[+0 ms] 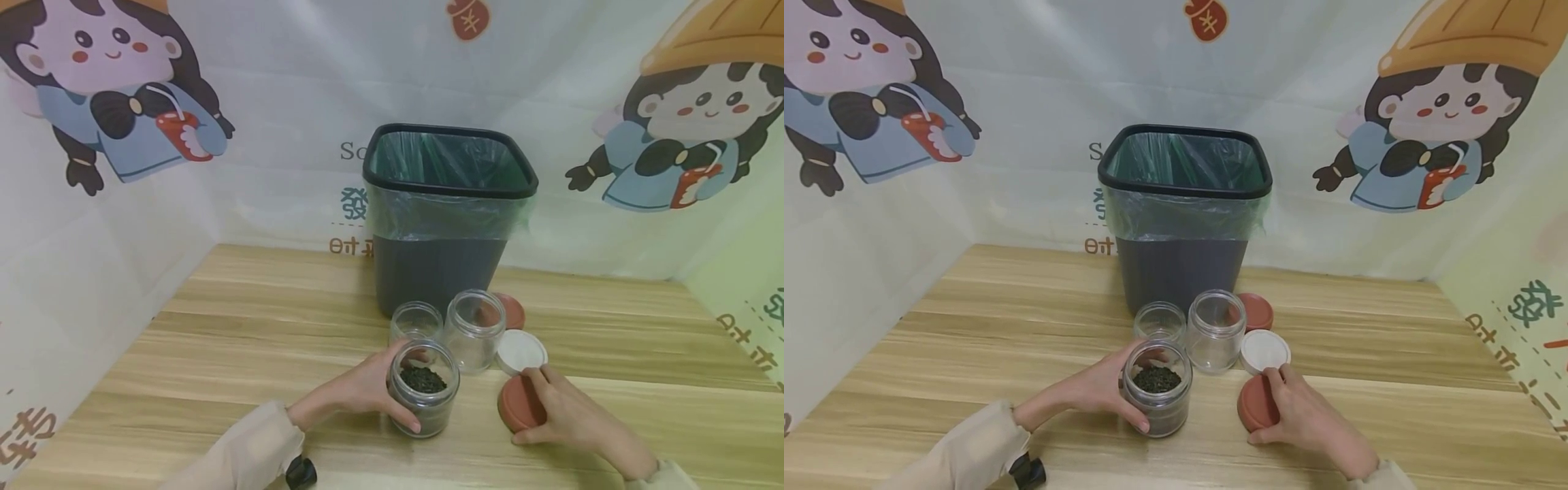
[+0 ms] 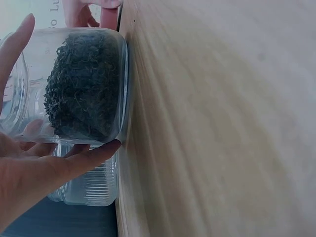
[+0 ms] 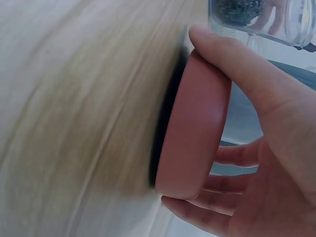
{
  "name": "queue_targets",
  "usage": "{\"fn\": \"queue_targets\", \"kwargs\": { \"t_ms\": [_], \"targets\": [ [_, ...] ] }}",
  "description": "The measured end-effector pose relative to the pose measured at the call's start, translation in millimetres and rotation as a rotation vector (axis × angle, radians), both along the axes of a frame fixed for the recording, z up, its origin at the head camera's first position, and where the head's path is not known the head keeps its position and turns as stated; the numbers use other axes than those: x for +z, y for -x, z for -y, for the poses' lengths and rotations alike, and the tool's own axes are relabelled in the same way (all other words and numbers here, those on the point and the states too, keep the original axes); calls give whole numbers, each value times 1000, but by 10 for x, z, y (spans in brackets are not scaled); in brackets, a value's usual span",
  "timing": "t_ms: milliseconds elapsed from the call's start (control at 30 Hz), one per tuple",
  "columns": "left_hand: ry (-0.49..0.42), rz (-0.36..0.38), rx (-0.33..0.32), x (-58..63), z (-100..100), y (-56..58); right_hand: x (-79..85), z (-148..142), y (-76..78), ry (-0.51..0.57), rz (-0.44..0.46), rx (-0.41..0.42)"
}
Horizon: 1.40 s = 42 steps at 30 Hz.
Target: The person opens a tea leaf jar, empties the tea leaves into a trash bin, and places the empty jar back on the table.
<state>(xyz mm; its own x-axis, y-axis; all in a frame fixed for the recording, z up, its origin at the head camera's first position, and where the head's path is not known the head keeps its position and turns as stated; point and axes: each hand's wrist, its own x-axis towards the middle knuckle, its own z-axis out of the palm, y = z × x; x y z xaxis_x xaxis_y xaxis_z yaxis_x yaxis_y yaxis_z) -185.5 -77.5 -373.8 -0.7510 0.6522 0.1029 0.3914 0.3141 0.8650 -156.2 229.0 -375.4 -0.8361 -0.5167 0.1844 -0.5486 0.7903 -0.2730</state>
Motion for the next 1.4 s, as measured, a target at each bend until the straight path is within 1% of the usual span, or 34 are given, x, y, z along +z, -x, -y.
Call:
{"fn": "queue_targets", "kwargs": {
  "t_ms": [267, 400, 500, 600, 700, 800, 933, 1067, 1200, 1300, 1400],
  "targets": [
    [-36, 0, -41, -40, -2, 20, -26, 27, 50, 33, -35, -35],
    [-55, 12, -36, -61, -16, 21, -22, 29, 54, 43, -33, -41],
    [-67, 26, -33, -65, -24, 14, -12, 25, 51, 56, -13, -47],
    [-60, 33, -23, -67, -32, 3, 17, 13, 51, 57, 30, -58],
    [-50, 30, -6, -78, -37, -7, 84, -4, 68, 39, 75, -79],
    [-46, 25, 12, -93, -39, -15, 167, -19, 99, 50, 89, -73],
    [-40, 15, 28, -117, -42, -18, 250, -27, 159, 114, 39, -34],
    [-28, -23, 42, -129, -47, -15, 307, -1, 241, 187, 5, -39],
    [-13, -58, 57, -121, -36, -24, 377, 46, 325, 270, 9, -47],
    [-12, -58, 70, -113, -6, -32, 437, 76, 385, 315, 15, -51],
    [-19, -55, 96, -99, 43, -37, 499, 95, 451, 365, 14, -64]
  ]
}}
